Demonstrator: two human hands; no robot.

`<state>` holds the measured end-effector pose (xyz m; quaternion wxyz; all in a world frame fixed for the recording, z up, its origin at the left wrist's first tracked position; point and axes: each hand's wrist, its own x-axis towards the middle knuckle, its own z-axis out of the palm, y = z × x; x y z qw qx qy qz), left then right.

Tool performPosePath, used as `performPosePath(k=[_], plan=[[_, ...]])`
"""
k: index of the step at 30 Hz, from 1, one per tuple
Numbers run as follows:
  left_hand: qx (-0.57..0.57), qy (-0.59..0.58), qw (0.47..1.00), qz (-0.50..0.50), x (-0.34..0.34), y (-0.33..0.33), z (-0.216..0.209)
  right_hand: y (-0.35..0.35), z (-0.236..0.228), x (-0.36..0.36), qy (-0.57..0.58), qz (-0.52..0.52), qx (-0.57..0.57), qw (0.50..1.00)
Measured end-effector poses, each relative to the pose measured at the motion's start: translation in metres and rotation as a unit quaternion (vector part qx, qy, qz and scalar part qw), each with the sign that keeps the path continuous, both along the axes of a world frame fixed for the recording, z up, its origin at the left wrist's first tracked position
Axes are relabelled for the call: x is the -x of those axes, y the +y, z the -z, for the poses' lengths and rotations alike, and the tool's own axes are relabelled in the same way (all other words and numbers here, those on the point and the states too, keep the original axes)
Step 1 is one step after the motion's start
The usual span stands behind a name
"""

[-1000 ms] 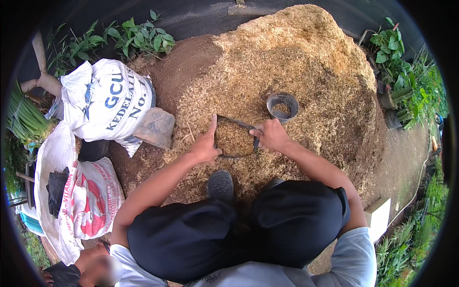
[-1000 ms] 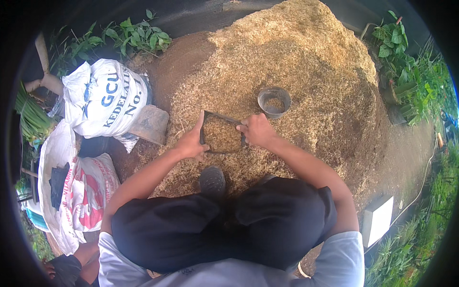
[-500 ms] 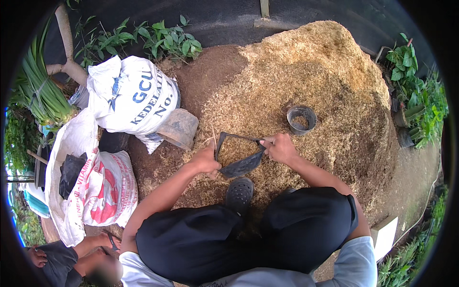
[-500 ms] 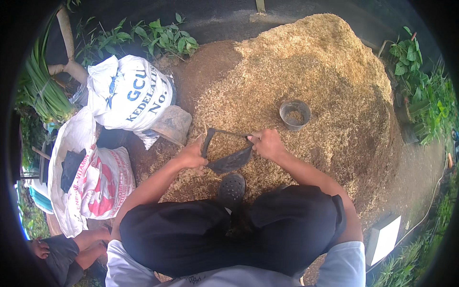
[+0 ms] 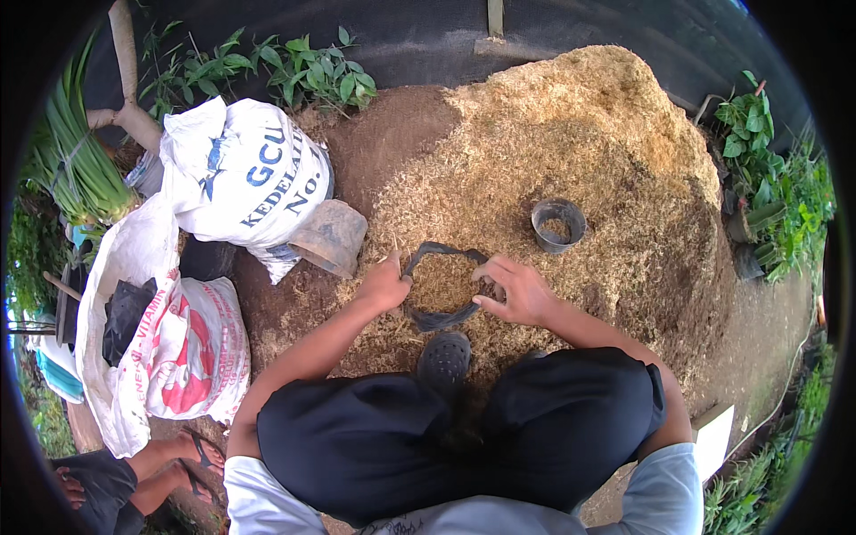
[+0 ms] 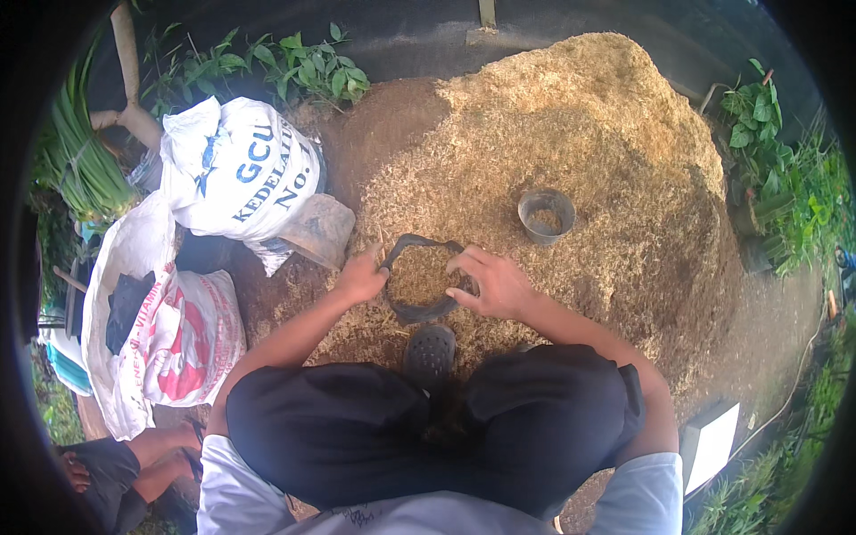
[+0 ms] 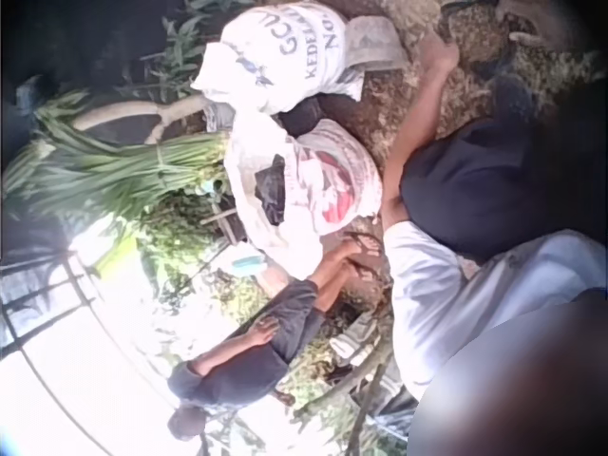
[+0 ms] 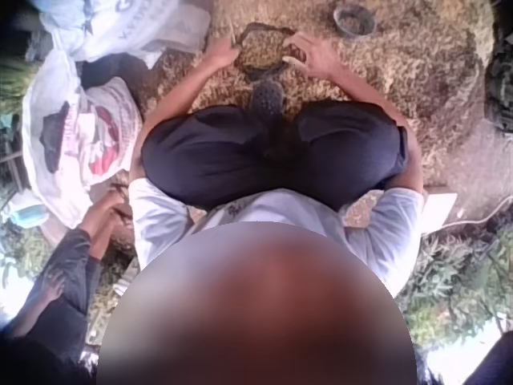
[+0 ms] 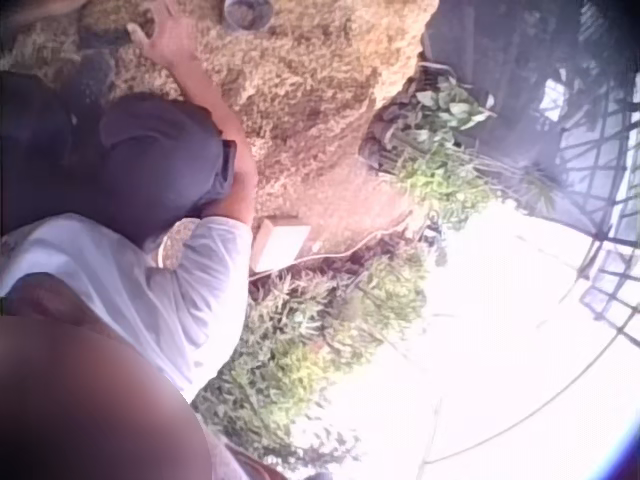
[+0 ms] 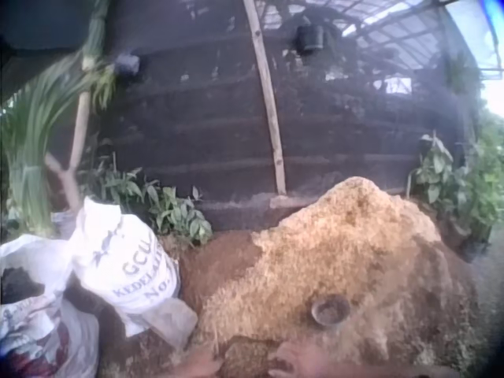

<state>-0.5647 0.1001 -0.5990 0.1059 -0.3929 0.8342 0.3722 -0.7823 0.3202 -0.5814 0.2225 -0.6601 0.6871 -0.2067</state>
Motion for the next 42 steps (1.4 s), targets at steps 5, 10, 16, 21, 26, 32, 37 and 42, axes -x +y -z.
performPosePath(k=[5,10,16,21,26,32,37,42], plan=[[0.151,-0.001,0.985,0.084,0.014,0.001,0.009,-0.005,0.027,-0.009,-0.038,-0.137,0.086,0.986],[0.202,-0.035,0.977,0.06,0.036,0.002,-0.003,-0.005,0.04,0.0,-0.071,-0.116,0.051,0.989],[0.223,-0.031,0.974,0.037,0.031,0.0,-0.012,0.003,0.031,0.038,-0.039,-0.019,0.098,0.994],[0.232,-0.064,0.968,0.072,0.031,-0.007,-0.005,-0.007,0.03,0.049,-0.005,-0.013,0.073,0.997],[0.191,-0.004,0.98,0.055,0.035,-0.01,0.004,-0.007,0.029,0.05,-0.029,-0.008,0.064,0.997],[0.154,-0.03,0.987,0.016,0.031,-0.012,0.009,0.002,0.032,0.055,-0.017,0.02,0.191,0.981],[0.173,-0.048,0.982,0.064,0.032,-0.012,0.007,0.014,0.031,0.059,0.065,0.022,0.185,0.98],[0.224,0.036,0.972,0.064,0.044,0.0,-0.006,0.034,0.032,0.066,0.006,0.171,0.206,0.964]])
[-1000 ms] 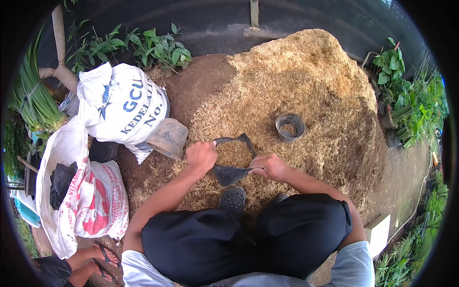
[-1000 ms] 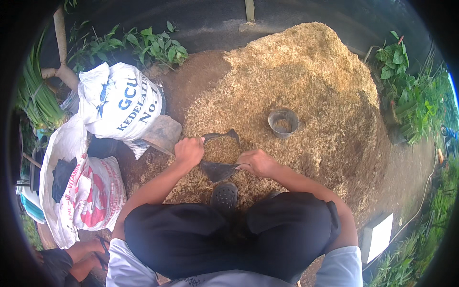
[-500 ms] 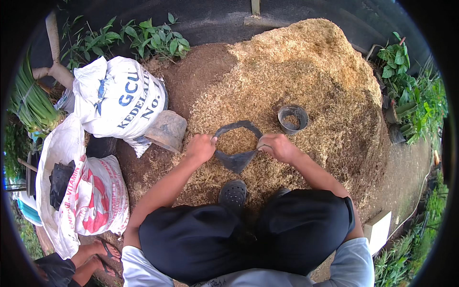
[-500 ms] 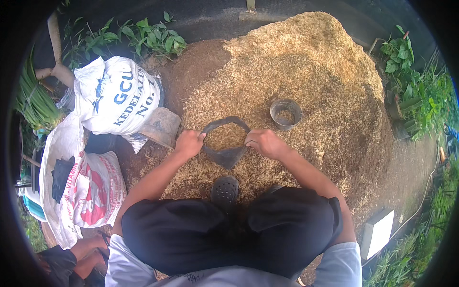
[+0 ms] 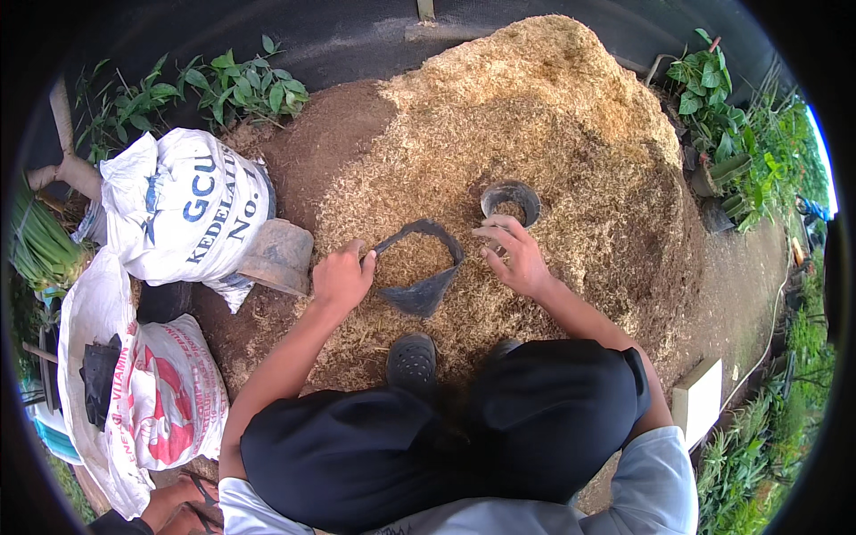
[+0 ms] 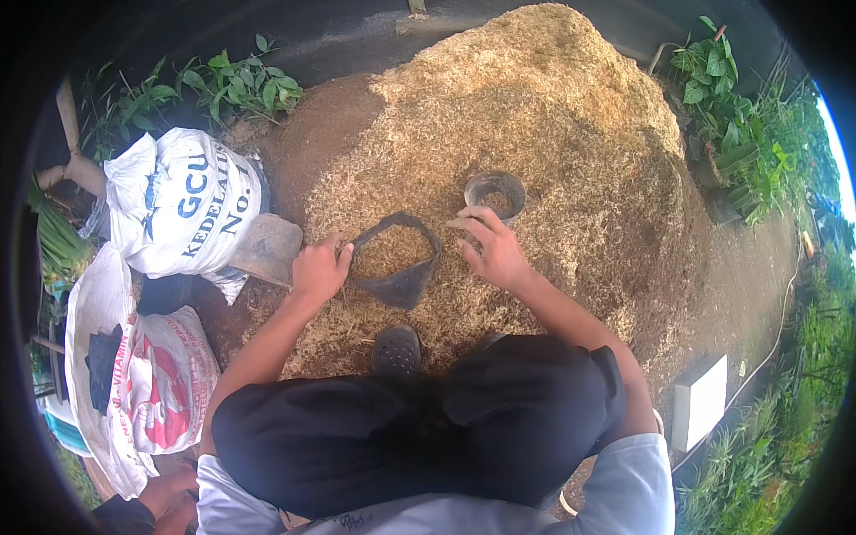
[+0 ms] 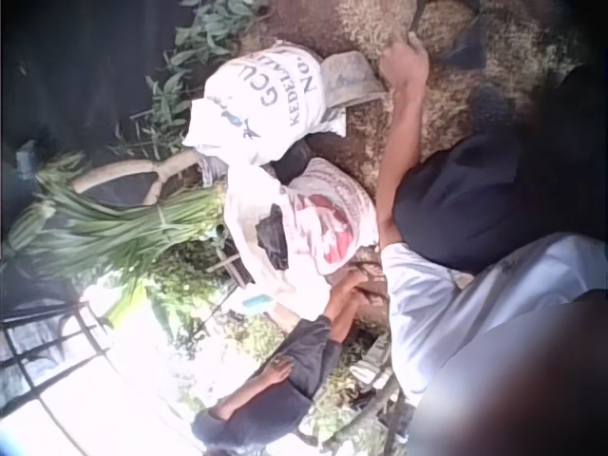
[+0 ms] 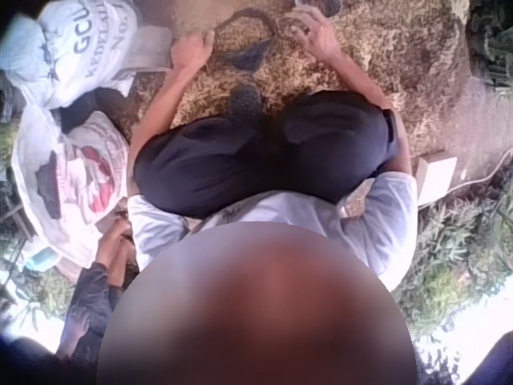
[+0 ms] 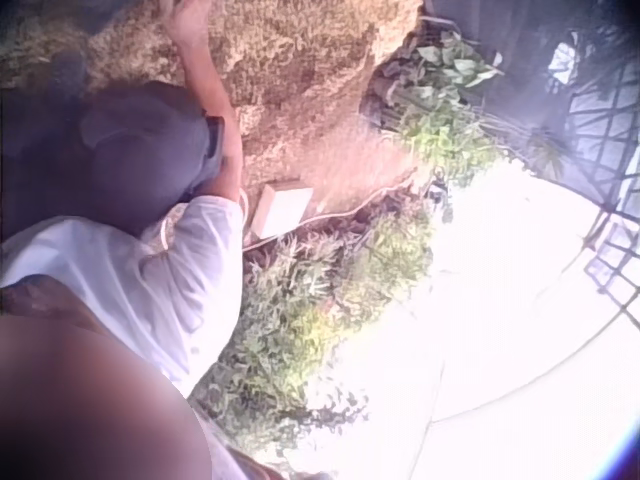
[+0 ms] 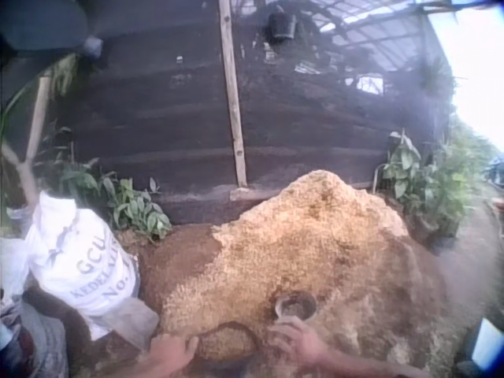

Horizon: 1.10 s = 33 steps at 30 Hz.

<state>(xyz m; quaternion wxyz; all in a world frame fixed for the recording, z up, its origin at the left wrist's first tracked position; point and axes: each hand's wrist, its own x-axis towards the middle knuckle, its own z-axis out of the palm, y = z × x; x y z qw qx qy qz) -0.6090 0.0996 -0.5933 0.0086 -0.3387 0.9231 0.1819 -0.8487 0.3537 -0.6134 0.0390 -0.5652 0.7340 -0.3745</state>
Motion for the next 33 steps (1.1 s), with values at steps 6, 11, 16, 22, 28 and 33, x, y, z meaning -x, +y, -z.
performPosePath(k=[6,11,16,22,28,33], plan=[[0.044,0.274,0.935,0.222,0.046,0.004,-0.011,0.027,0.015,0.057,-0.442,0.399,-0.099,0.797],[0.03,0.203,0.899,0.387,0.114,-0.024,-0.019,0.015,0.044,0.095,-0.593,0.355,-0.135,0.71],[-0.046,0.125,0.973,0.186,0.146,-0.044,-0.001,-0.006,0.073,0.094,-0.562,0.33,-0.124,0.748],[-0.167,0.152,0.973,0.047,0.162,-0.075,0.047,0.012,0.061,0.109,-0.674,0.328,0.079,0.657],[-0.161,-0.118,0.98,-0.014,0.203,-0.058,0.064,0.006,0.002,0.204,-0.576,0.323,0.144,0.737],[-0.24,-0.141,0.96,0.032,0.22,-0.041,0.072,-0.046,-0.016,0.286,-0.01,0.512,-0.015,0.859]])
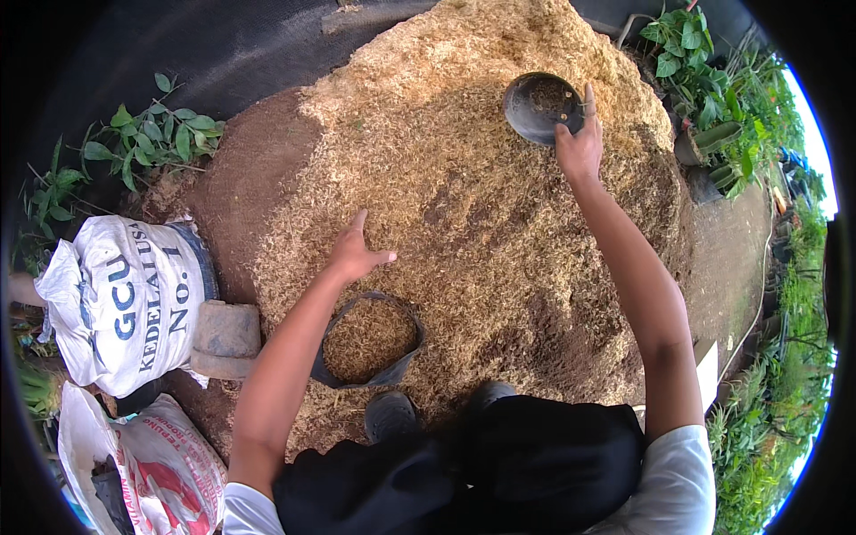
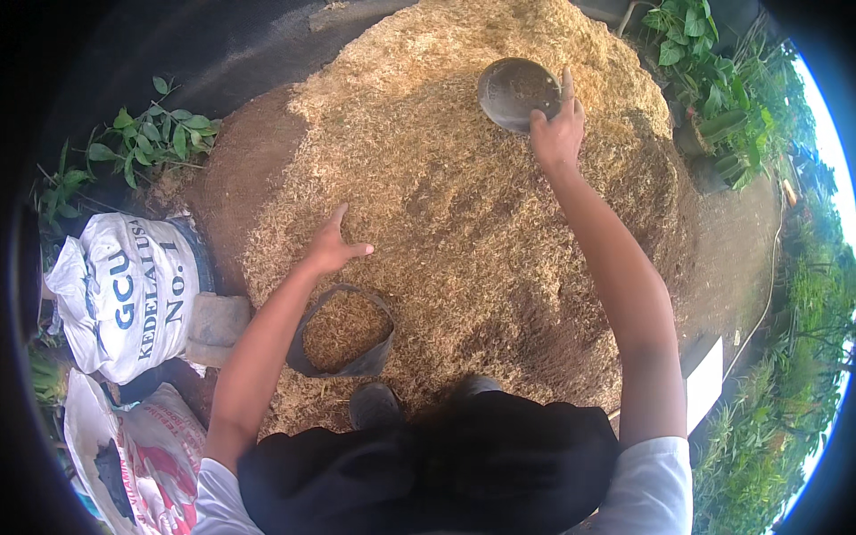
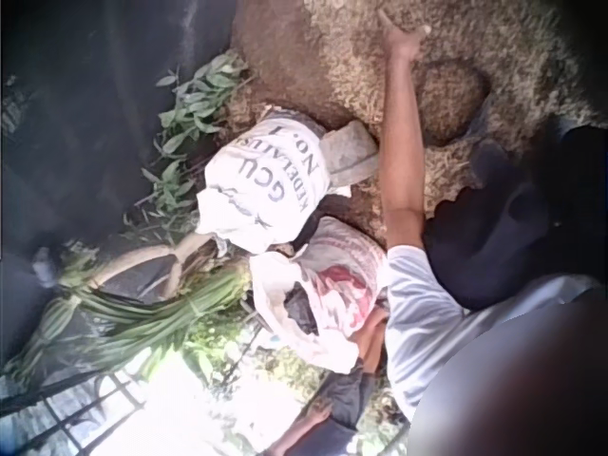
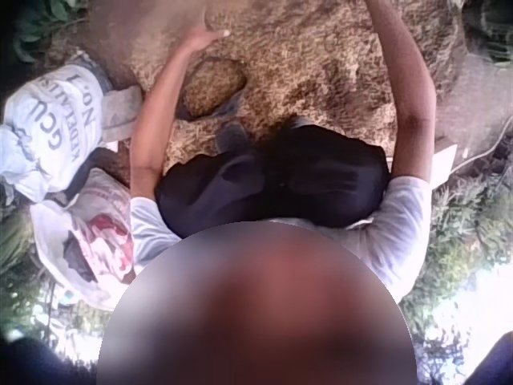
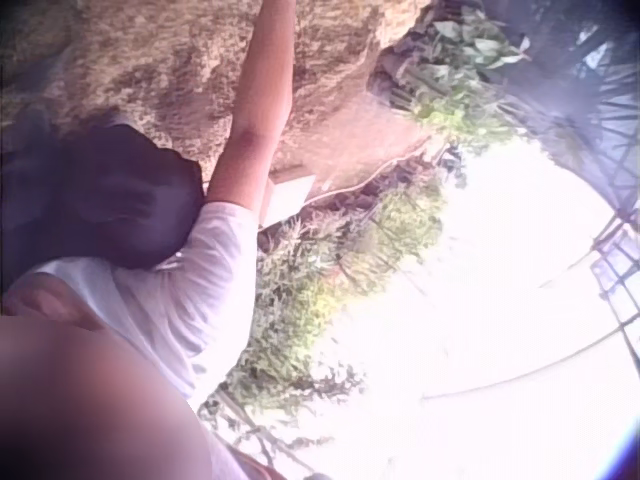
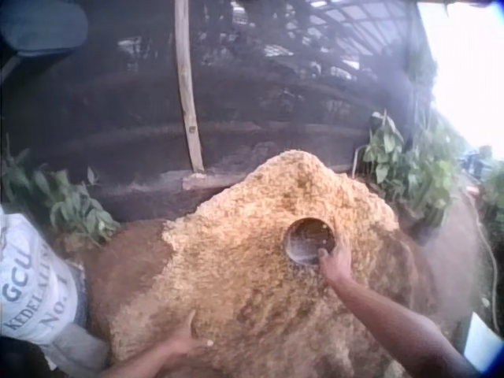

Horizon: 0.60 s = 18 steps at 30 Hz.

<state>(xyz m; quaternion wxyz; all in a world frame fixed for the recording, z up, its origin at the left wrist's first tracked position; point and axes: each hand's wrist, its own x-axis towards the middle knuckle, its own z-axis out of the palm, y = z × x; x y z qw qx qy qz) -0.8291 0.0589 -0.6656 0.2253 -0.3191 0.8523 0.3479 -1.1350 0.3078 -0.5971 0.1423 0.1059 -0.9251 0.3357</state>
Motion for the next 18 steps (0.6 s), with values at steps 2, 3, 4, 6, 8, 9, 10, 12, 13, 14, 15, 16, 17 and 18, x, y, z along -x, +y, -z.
performPosePath(k=[2,3,4,6,8,9,10,12,13,14,15,16,17,18], plan=[[-0.066,0.018,0.998,-0.018,-0.001,-0.001,0.002,-0.015,0.002,0.009,0.093,0.022,-0.103,0.99],[-0.107,0.02,0.993,-0.035,-0.002,-0.002,0.003,-0.024,0.004,0.008,0.066,0.003,-0.106,0.992],[-0.143,0.025,0.988,-0.055,-0.003,-0.004,0.003,-0.035,0.007,0.005,0.035,-0.01,-0.109,0.993],[-0.171,0.037,0.982,-0.068,-0.007,-0.006,0.003,-0.055,0.019,-0.016,0.024,-0.045,-0.095,0.994],[-0.199,0.055,0.974,-0.09,-0.009,-0.008,0.003,-0.07,0.03,-0.039,-0.01,-0.092,-0.081,0.992],[-0.214,0.066,0.969,-0.104,-0.01,-0.008,0.003,-0.074,0.036,-0.052,-0.045,-0.132,-0.086,0.987],[-0.223,0.081,0.964,-0.117,-0.01,-0.008,0.004,-0.079,0.045,-0.068,-0.042,-0.158,-0.093,0.982],[-0.234,0.086,0.96,-0.125,-0.01,-0.006,0.006,-0.084,0.059,-0.098,-0.063,-0.198,-0.094,0.974],[-0.235,0.091,0.959,-0.128,-0.009,-0.005,0.008,-0.087,0.064,-0.111,-0.086,-0.213,-0.087,0.969],[-0.234,0.088,0.959,-0.135,-0.009,-0.002,0.011,-0.086,0.069,-0.124,-0.11,-0.227,-0.08,0.964],[-0.232,0.087,0.958,-0.142,-0.008,0.001,0.014,-0.084,0.072,-0.136,-0.124,-0.248,-0.085,0.957],[-0.23,0.087,0.958,-0.149,-0.007,0.002,0.017,-0.082,0.075,-0.147,-0.136,-0.269,-0.09,0.949],[-0.233,0.088,0.957,-0.146,-0.008,0.004,0.021,-0.08,0.077,-0.159,-0.157,-0.284,-0.098,0.941],[-0.236,0.091,0.957,-0.141,-0.008,0.006,0.026,-0.078,0.08,-0.17,-0.17,-0.288,-0.085,0.939]])
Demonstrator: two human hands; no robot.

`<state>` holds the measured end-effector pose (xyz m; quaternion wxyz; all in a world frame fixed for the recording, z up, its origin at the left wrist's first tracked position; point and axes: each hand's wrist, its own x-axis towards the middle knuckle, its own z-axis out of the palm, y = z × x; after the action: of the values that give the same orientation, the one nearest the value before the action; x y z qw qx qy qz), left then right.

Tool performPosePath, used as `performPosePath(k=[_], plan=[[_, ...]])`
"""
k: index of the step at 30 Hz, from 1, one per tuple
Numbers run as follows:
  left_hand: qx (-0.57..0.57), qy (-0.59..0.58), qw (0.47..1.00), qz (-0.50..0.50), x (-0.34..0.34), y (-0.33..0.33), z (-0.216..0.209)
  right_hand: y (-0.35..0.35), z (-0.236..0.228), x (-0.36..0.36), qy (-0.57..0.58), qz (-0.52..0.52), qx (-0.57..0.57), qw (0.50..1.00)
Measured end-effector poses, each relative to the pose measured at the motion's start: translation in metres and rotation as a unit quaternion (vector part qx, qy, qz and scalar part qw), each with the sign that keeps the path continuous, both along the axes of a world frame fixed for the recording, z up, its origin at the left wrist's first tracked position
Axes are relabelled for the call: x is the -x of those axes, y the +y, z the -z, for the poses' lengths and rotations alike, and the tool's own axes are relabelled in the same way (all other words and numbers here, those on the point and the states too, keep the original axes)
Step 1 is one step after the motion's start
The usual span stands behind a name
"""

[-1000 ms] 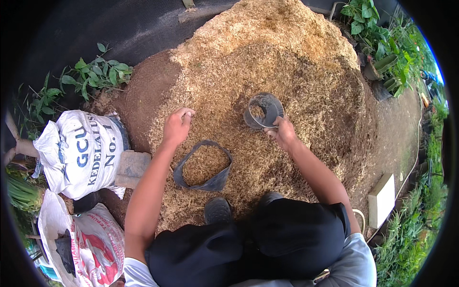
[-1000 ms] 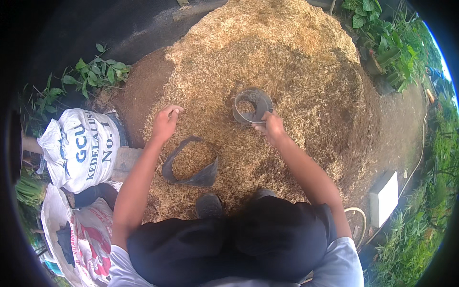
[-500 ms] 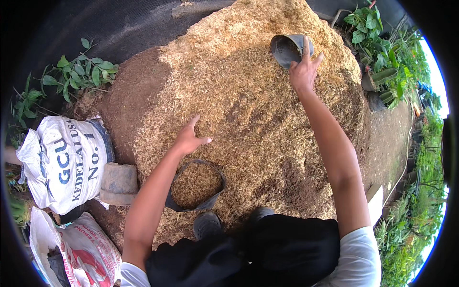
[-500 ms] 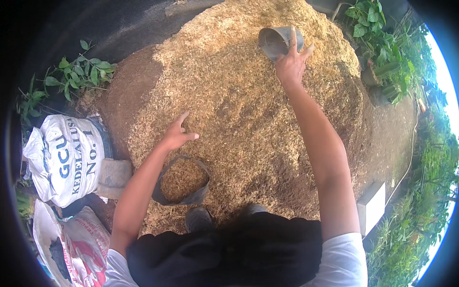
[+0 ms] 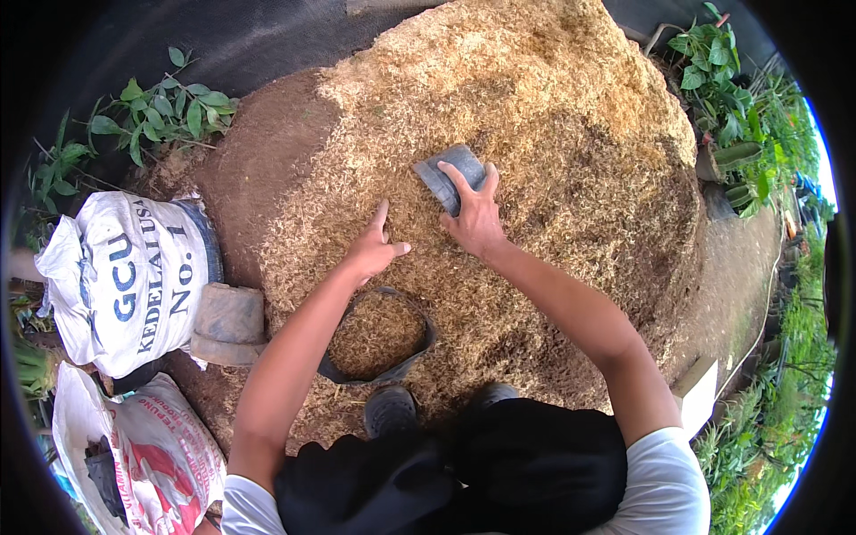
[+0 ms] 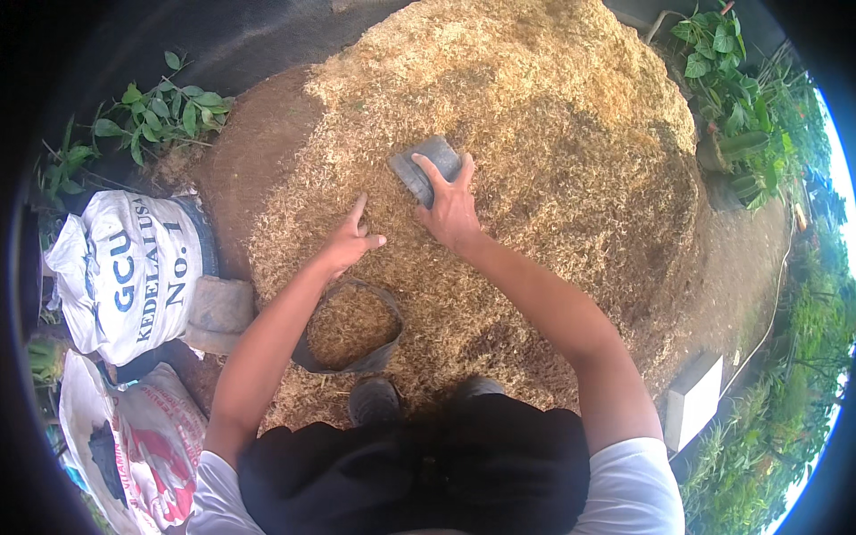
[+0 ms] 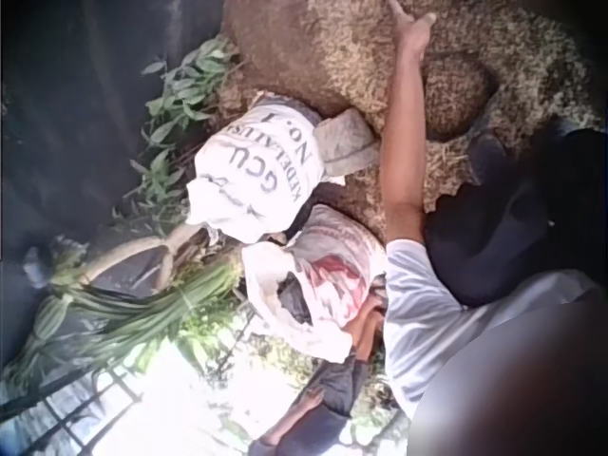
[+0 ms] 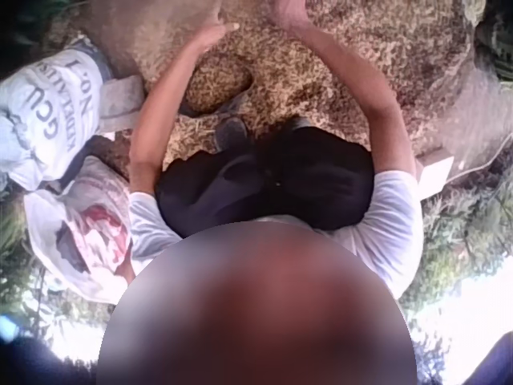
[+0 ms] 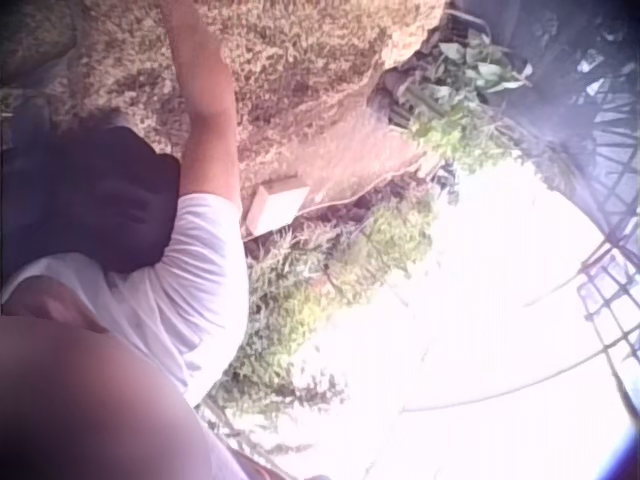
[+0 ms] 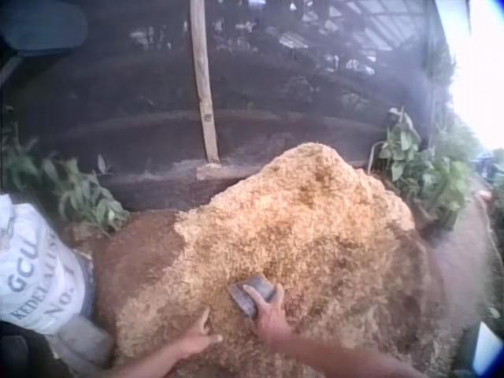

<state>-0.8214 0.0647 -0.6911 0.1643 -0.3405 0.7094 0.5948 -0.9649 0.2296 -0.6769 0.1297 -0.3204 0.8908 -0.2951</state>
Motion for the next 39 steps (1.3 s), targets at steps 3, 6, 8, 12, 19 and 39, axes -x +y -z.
performPosePath(k=[3,6,8,12,19,39], plan=[[0.021,0.008,0.999,0.023,-0.002,0.002,0.012,0.005,0.003,-0.017,-0.059,0.013,0.007,0.998],[0.077,-0.022,0.994,0.071,-0.005,0.002,0.02,0.012,0.003,-0.018,-0.109,0.026,0.017,0.994],[0.091,-0.014,0.993,0.079,-0.006,0.002,0.021,0.013,0.004,-0.019,-0.143,0.041,0.006,0.989],[0.08,0.01,0.993,0.084,-0.011,0.007,0.01,0.014,0.004,-0.024,-0.242,0.064,-0.009,0.968],[0.056,0.178,0.969,0.162,-0.028,0.01,-0.046,0.046,-0.028,-0.013,-0.572,0.108,0.172,0.794],[0.3,0.137,0.929,0.17,-0.108,0.012,-0.112,0.124,-0.142,-0.042,-0.465,0.153,0.26,0.832]])
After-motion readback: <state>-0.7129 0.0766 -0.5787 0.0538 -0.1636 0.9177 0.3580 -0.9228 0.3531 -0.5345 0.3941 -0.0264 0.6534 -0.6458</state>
